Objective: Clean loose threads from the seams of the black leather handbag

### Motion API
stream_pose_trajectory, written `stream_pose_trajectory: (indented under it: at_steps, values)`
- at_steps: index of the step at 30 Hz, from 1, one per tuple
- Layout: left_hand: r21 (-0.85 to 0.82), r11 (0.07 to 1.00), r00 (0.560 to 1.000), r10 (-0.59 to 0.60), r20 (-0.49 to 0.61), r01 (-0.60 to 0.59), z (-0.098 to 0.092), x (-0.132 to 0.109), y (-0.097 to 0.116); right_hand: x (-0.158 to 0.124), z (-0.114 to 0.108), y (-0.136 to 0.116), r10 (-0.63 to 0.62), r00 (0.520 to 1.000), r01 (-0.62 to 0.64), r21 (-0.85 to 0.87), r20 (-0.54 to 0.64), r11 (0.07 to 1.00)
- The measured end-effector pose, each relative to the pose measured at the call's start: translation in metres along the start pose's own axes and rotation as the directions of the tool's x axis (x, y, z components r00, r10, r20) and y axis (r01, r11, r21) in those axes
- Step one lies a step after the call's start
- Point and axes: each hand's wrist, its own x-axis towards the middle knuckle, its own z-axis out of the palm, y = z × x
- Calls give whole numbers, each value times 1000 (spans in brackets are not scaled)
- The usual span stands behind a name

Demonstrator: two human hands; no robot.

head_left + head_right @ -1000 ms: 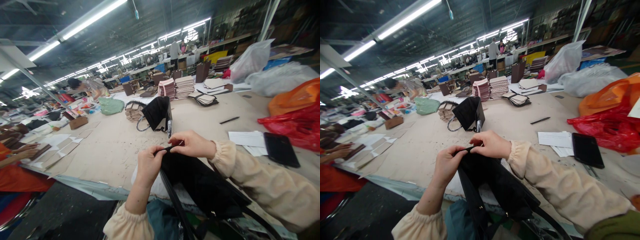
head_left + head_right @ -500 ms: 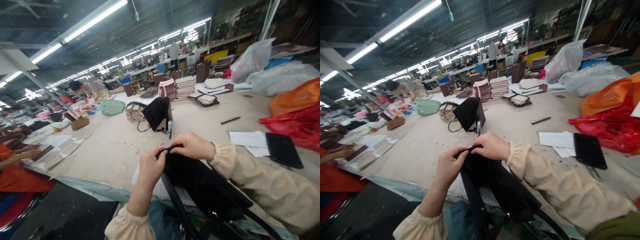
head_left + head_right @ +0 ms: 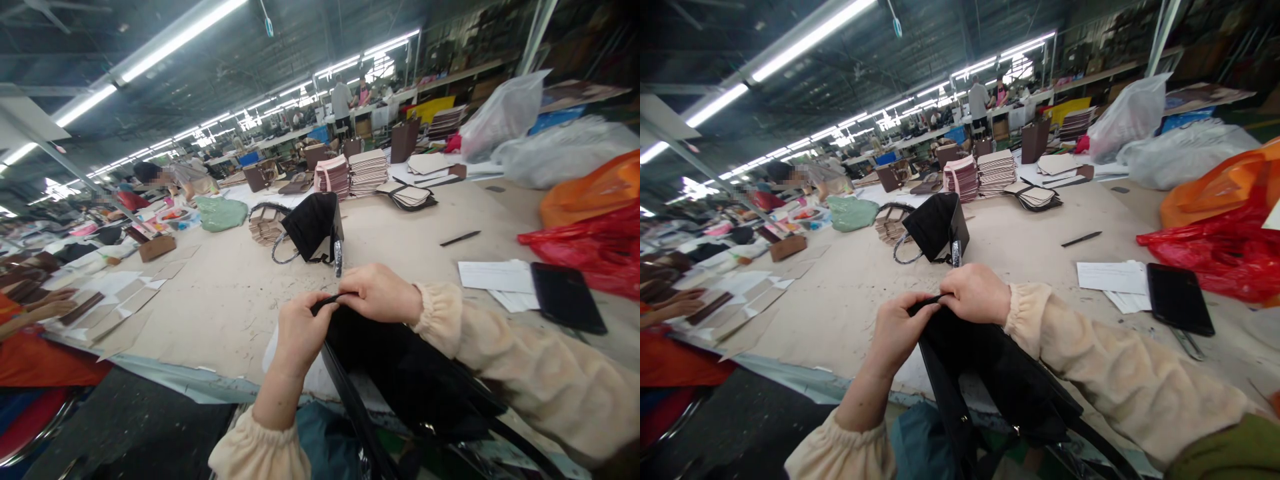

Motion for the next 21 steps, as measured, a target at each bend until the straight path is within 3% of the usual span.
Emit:
stream_pose_trajectory:
  at_steps: [6,13,16,21]
  values:
    - [23,1000,1000,-1,-28,2,4,0,1,-7,-2,6,-38,999,35,155,15,987]
    - [83,995,995,57,-82,-50,11,-1,3,-11,-1,6,46,999,-41,224,-21,974]
    - [15,1000,997,-1,-72,2,10,-1,0,-7,2,3,19,1000,-19,181,4,983]
    - [-250,957,988,-134,77,149,-4,-11,-7,-4,3,1,17,999,-21,103,38,994]
